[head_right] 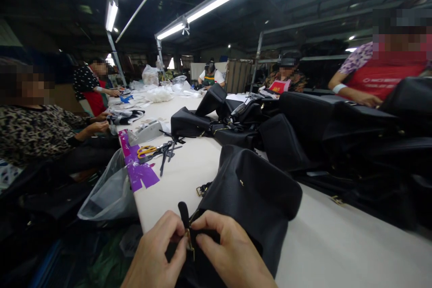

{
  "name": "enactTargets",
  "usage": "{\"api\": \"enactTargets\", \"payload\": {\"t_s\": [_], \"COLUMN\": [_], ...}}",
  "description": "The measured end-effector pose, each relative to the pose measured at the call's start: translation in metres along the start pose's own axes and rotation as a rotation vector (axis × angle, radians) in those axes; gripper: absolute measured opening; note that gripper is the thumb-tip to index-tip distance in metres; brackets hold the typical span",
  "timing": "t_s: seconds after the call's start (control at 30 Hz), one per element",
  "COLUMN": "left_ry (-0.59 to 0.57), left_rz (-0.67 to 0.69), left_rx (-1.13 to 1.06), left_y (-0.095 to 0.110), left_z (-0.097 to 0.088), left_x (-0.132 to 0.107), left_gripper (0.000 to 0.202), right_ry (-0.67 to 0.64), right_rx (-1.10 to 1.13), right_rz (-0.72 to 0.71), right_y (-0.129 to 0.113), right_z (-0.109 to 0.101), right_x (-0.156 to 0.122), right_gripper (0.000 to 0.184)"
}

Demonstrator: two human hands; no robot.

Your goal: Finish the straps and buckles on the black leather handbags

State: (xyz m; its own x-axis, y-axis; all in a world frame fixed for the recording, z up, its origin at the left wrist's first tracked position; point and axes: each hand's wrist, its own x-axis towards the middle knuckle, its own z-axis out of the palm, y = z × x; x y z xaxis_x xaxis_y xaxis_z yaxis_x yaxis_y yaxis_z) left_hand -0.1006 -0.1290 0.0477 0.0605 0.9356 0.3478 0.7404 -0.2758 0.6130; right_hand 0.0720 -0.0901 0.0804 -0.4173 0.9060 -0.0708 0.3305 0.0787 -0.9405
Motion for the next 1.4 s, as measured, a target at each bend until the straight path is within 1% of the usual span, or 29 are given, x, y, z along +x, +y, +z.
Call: {"api": "enactTargets", "payload": {"t_s": [0.17,0.27,0.33,0.47,0.67,0.73,0.8,0.9,1.0,1.1,1.2,1.33,1.4], "left_ry": [-0.067,-0.127,-0.143,-0.130,-0.031,0.001,0.019,-0.020,-0.063,-0.067,-0.079,-0.084,-0.054], "left_rz": [-0.096,-0.144,-0.155,-0.143,-0.125,-0.116,-0.096,-0.051,-0.036,-0.096,-0.156,-0.177,-0.161], "left_rx": [0.058,0.129,0.176,0.210,0.133,0.096,0.046,-0.016,-0.018,0.034,0.084,0.137,0.169], "left_y": [0.008,0.016,0.019,0.020,0.013,0.009,0.005,0.005,0.008,0.012,0.014,0.015,0.014], "left_z": [-0.002,-0.003,-0.004,-0.002,0.010,0.010,0.006,-0.003,-0.008,-0.007,-0.003,0.001,0.004], "left_x": [0.005,0.010,0.012,0.012,0.012,0.013,0.013,0.009,0.003,0.002,0.005,0.010,0.011], "left_gripper": [0.014,0.018,0.019,0.018,0.018,0.018,0.018,0.019,0.016,0.014,0.017,0.019,0.019], "right_ry": [0.017,0.047,0.056,0.053,0.098,0.107,0.105,0.090,0.091,0.091,0.092,0.120,0.127], "right_rx": [-0.104,-0.214,-0.275,-0.308,-0.183,-0.161,-0.146,-0.126,-0.119,-0.135,-0.186,-0.260,-0.268], "right_rz": [-0.138,-0.186,-0.199,-0.223,-0.168,-0.163,-0.159,-0.157,-0.173,-0.197,-0.235,-0.249,-0.244], "right_y": [-0.002,-0.002,0.000,0.004,-0.003,-0.004,-0.005,-0.004,-0.005,-0.006,-0.004,-0.001,0.000], "right_z": [0.008,0.012,0.014,0.015,0.011,0.009,0.008,0.008,0.009,0.010,0.012,0.016,0.017], "right_x": [-0.001,-0.002,-0.002,-0.002,-0.002,-0.001,0.001,0.001,0.000,-0.001,-0.001,-0.002,-0.003], "right_gripper": [0.019,0.019,0.019,0.018,0.016,0.015,0.014,0.014,0.015,0.018,0.019,0.018,0.017]}}
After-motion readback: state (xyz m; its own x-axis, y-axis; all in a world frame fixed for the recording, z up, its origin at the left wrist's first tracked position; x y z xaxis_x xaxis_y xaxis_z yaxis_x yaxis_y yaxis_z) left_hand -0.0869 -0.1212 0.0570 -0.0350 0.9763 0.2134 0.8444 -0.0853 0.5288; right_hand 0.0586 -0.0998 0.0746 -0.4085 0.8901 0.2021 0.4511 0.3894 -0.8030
